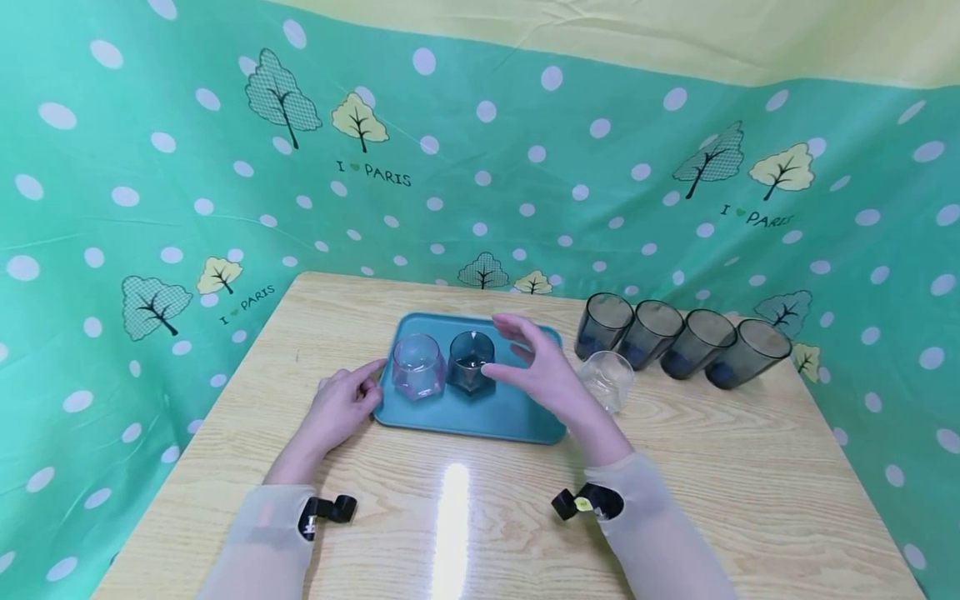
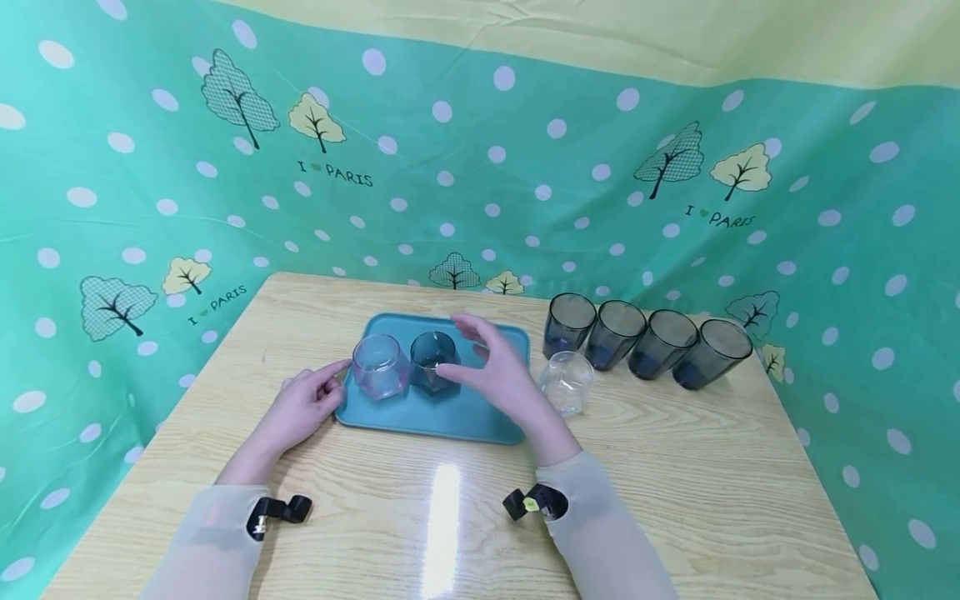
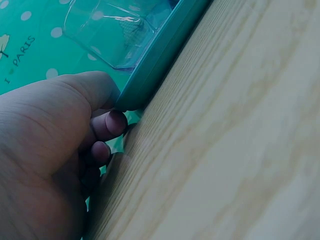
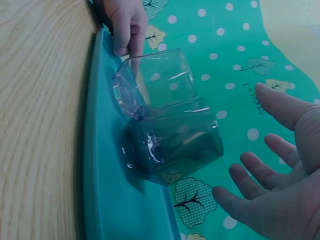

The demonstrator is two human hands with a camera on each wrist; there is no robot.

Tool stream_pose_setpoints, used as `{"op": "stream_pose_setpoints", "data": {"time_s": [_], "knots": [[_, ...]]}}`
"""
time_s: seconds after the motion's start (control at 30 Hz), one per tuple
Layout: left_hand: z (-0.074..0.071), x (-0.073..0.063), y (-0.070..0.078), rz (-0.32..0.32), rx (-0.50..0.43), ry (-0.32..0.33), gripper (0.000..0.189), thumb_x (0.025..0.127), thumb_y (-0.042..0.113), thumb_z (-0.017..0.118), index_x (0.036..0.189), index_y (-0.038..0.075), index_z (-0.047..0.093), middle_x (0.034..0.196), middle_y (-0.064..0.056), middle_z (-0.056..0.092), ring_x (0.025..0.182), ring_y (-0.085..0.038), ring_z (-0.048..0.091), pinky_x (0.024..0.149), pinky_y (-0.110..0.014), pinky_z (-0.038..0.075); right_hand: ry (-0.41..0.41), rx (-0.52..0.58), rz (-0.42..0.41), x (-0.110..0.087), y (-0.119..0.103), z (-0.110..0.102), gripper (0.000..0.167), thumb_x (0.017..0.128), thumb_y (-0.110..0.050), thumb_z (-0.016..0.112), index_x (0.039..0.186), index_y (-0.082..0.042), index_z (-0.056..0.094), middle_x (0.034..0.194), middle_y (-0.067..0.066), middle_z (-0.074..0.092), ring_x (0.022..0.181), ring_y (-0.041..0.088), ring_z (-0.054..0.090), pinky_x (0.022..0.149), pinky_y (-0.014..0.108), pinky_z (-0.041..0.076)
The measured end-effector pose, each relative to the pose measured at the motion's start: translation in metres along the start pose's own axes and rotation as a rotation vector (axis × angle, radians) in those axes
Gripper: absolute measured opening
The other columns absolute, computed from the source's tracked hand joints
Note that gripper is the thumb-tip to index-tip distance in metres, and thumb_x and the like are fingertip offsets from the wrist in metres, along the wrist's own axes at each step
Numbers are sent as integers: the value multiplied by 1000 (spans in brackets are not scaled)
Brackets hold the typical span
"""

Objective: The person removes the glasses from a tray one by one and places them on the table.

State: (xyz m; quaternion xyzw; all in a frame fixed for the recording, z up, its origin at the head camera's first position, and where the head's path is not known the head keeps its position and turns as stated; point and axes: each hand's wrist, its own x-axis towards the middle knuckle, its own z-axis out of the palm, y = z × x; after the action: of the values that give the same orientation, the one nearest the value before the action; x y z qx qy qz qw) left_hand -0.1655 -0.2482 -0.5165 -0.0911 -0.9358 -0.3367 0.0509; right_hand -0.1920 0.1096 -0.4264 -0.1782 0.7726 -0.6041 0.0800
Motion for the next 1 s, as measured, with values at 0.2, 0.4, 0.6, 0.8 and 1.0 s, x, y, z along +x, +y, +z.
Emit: {"op": "stream_pose_setpoints", "data": {"time_s": [0.2, 0.4, 0.6, 0.8, 1.0], "knots": [[0, 0, 0, -6, -4, -13, 48, 106, 10, 65, 153, 4, 64, 88, 5, 63, 86, -21, 52, 96, -51, 32, 3, -34, 22, 7, 8, 9, 79, 96, -24, 90, 164, -19, 51, 166, 9, 51, 154, 25, 45, 126, 48, 36], [-1, 0, 0, -6, 1, -15, 48, 106, 10, 65, 154, 3, 63, 89, 5, 64, 87, -21, 52, 95, -51, 32, 23, -48, 43, 12, 15, 17, 81, 94, -23, 91, 164, -20, 51, 165, 6, 52, 154, 25, 45, 125, 49, 38], [-1, 1, 2, -1, 5, -13, 49, 106, 10, 65, 154, 4, 63, 88, 6, 64, 87, -21, 52, 95, -51, 32, 14, -40, 67, 16, 21, 23, 83, 95, -20, 90, 167, -15, 48, 166, 6, 49, 155, 27, 43, 126, 51, 36], [-2, 1, 2, -6, 6, -18, 49, 106, 10, 65, 154, 4, 63, 89, 5, 64, 86, -20, 52, 95, -51, 32, 19, -30, 88, 16, 24, 27, 84, 95, -21, 91, 167, -18, 48, 166, 2, 48, 155, 27, 42, 126, 52, 35], [-2, 1, 2, -6, 4, -15, 49, 105, 9, 65, 153, 4, 64, 87, 5, 63, 85, -20, 51, 96, -51, 32, 24, -23, 105, 17, 28, 31, 83, 94, -21, 91, 166, -23, 50, 165, 2, 49, 154, 27, 43, 125, 50, 36]]}}
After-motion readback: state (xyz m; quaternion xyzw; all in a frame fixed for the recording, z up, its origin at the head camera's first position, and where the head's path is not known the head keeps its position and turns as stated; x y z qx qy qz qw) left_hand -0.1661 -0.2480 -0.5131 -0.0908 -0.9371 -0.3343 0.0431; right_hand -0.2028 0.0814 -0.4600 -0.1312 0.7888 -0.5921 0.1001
